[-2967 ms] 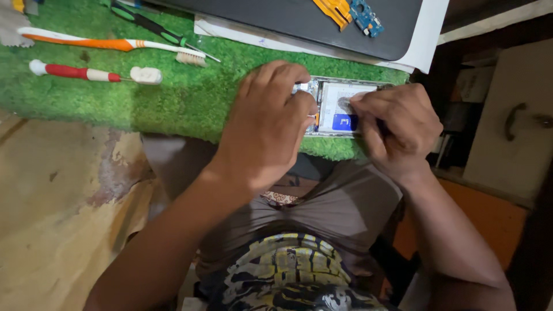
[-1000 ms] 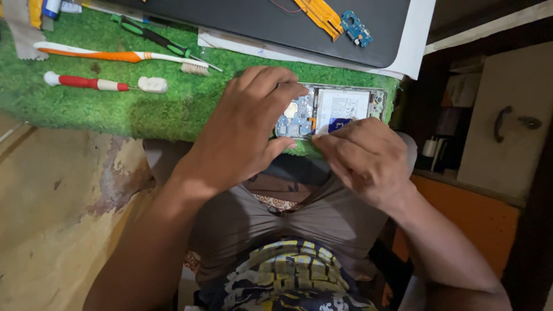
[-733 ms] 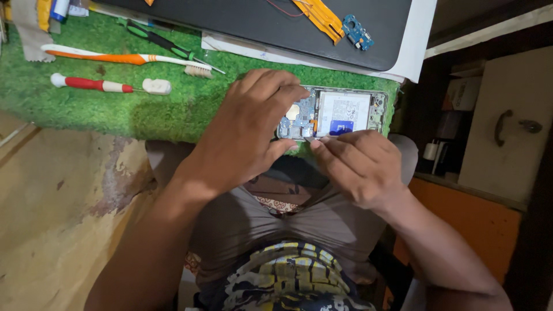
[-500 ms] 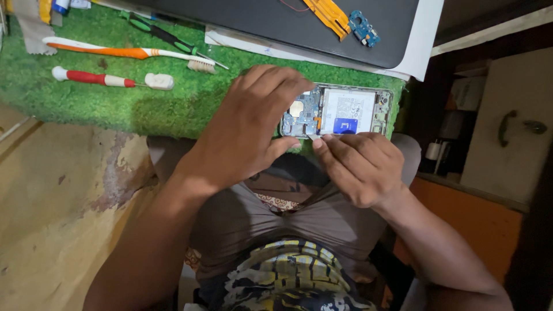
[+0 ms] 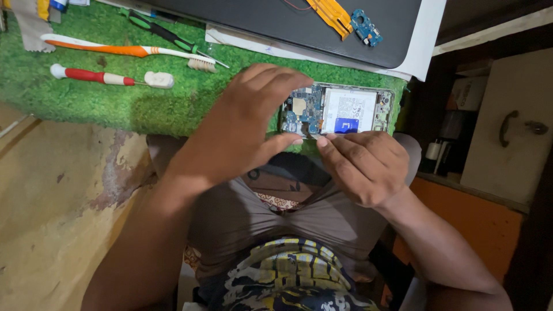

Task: The person works on a disassembled smartphone at a repair bench. They peel an orange flex cable, lift the battery and board area, then rub the exposed circuit board contacts with a small white eraser and use a tool to adjust small components on the board.

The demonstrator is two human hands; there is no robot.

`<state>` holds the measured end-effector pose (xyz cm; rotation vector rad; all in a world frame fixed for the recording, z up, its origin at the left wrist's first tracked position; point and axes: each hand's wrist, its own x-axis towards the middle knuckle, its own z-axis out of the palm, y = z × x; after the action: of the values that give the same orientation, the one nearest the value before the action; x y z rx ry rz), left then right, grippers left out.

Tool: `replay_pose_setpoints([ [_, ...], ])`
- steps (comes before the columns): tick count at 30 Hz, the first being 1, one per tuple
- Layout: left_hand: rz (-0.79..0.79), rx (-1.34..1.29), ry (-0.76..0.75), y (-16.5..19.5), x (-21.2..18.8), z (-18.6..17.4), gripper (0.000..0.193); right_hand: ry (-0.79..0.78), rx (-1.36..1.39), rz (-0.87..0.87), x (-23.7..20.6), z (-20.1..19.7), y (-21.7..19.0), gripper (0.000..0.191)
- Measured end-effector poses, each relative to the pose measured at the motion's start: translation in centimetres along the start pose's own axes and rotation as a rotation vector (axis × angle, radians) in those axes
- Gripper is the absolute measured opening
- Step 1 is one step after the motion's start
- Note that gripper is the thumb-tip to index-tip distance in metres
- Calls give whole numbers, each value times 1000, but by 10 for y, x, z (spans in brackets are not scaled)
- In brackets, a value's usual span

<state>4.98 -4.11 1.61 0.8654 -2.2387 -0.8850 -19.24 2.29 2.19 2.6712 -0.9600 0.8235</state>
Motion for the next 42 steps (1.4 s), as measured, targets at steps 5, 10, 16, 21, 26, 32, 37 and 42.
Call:
replay_pose_setpoints([
  [5,12,-13,4,-4,-2,-2,69,29,20,-8,-3,1,1,24],
  [10,-55,-144,13,-7,1,-5,70,83,34,14,-22,6,5,17],
  [16,-99,-437,96,-16,-6,-16,64,325,184,216,-45,16,28,21],
  [21,-46,-959,167,-21,-4,-6,48,290,171,370,-47,12,30,21],
  [26,-157,-1148,240,-13,-1,-2,32,198,165,388,-36,6,23,26],
  [32,-365,-908,354,-1,4,14,28,150,428,509,-28,5,20,20],
  [37,-464,-788,348,8,4,26,38,137,578,637,-26,-2,15,11],
  [42,-388,-727,349,27,5,31,32,123,849,770,-22,-12,10,14],
])
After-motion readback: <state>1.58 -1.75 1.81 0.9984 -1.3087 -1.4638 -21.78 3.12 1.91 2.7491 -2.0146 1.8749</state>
